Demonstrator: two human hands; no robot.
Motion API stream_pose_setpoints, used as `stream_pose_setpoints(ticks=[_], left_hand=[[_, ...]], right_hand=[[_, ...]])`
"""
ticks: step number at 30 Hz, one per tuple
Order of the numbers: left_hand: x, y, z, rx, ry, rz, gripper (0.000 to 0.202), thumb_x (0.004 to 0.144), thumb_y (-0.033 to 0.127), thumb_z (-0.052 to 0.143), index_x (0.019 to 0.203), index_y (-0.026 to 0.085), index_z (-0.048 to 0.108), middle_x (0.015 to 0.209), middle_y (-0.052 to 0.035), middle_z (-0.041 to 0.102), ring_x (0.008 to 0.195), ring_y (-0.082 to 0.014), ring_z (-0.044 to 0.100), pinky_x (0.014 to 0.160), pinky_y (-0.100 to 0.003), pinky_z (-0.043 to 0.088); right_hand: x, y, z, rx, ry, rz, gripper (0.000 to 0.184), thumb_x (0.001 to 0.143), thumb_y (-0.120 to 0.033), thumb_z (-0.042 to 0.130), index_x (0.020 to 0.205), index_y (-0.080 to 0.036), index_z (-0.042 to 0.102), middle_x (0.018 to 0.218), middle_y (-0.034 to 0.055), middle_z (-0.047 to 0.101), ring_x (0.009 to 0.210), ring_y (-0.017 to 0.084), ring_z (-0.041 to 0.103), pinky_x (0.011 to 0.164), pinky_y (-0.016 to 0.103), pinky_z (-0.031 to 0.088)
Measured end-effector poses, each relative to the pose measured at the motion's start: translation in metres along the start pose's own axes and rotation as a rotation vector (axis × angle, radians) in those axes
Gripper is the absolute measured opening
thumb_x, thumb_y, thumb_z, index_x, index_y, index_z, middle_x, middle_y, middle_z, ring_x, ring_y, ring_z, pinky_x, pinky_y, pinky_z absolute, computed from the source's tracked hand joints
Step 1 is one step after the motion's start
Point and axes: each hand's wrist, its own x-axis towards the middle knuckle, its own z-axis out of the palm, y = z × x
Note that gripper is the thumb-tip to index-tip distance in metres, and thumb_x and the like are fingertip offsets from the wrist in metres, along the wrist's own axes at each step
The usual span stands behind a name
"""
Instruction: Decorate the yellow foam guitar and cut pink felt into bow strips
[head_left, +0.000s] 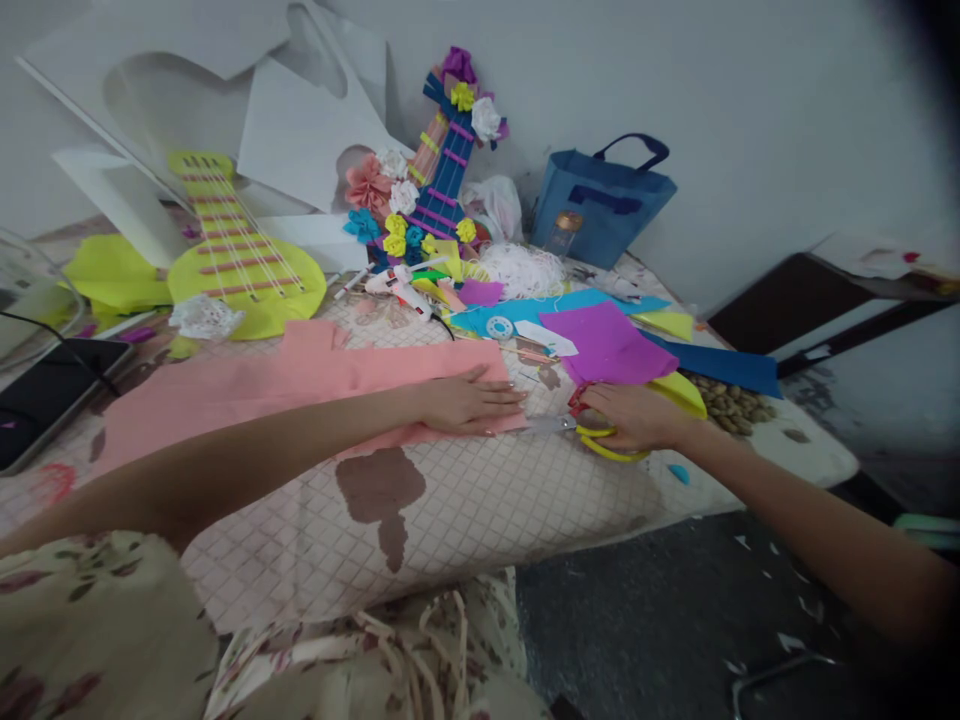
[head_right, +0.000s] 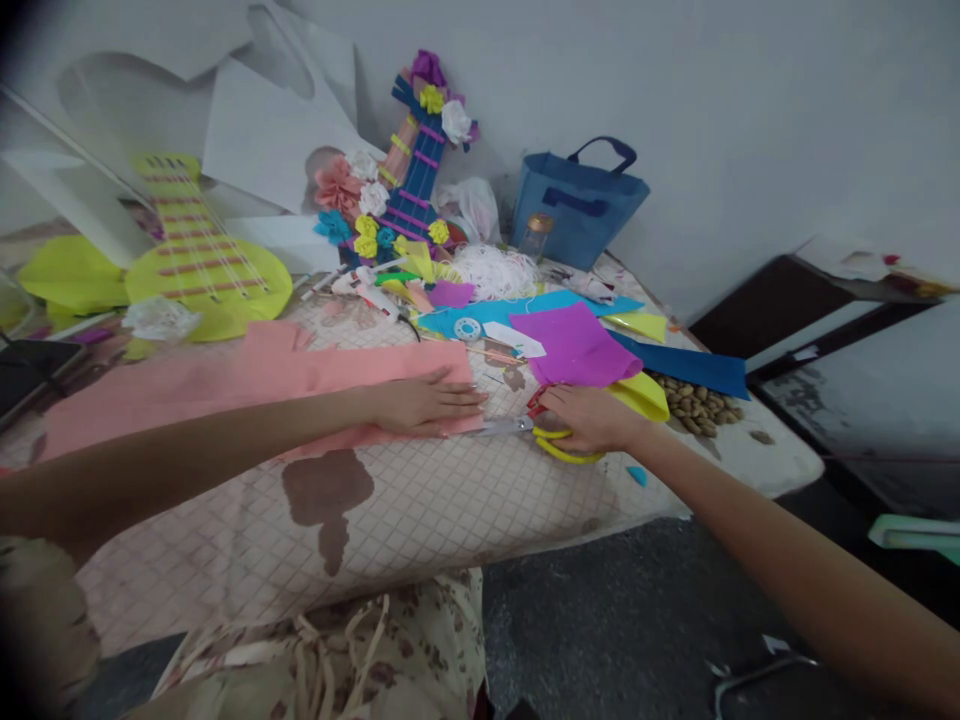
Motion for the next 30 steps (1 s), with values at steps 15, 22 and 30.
stream_pose_setpoints(ticks=[15,22,30], left_hand=[[0.001,0.004,-0.002,-0.012,-0.008,-0.009,0.056,0.094,0.044,0.025,0.147,0.025,0.02,0.154,-0.0014,0.017,0.142,-0.0211,0.012,0.112,-0.049,-0.007],[0.002,0.003,-0.001,-0.037,-0.039,0.003,0.057,0.094,0.043,0.025,0.147,0.025,0.016,0.154,-0.0015,0.016,0.142,-0.0215,0.012,0.112,-0.05,-0.009],[0.001,-0.001,0.004,-0.055,0.008,0.012,0.057,0.093,0.045,0.027,0.147,0.029,0.016,0.154,0.0002,0.017,0.142,-0.0222,0.014,0.113,-0.049,-0.005]], right_hand=[[-0.004,-0.004,0.003,-0.026,0.041,0.002,0.033,0.079,-0.04,0.056,0.1,-0.014,0.056,0.094,0.0132,0.062,0.082,0.025,0.057,0.069,0.034,0.039],[-0.006,0.0,0.007,-0.073,-0.017,-0.001,0.037,0.081,-0.043,0.054,0.103,-0.013,0.053,0.096,0.0136,0.061,0.084,0.026,0.058,0.07,0.035,0.041],[-0.007,-0.001,0.006,-0.024,-0.026,0.016,0.033,0.081,-0.041,0.055,0.102,-0.016,0.051,0.095,0.012,0.062,0.083,0.025,0.059,0.068,0.034,0.041]])
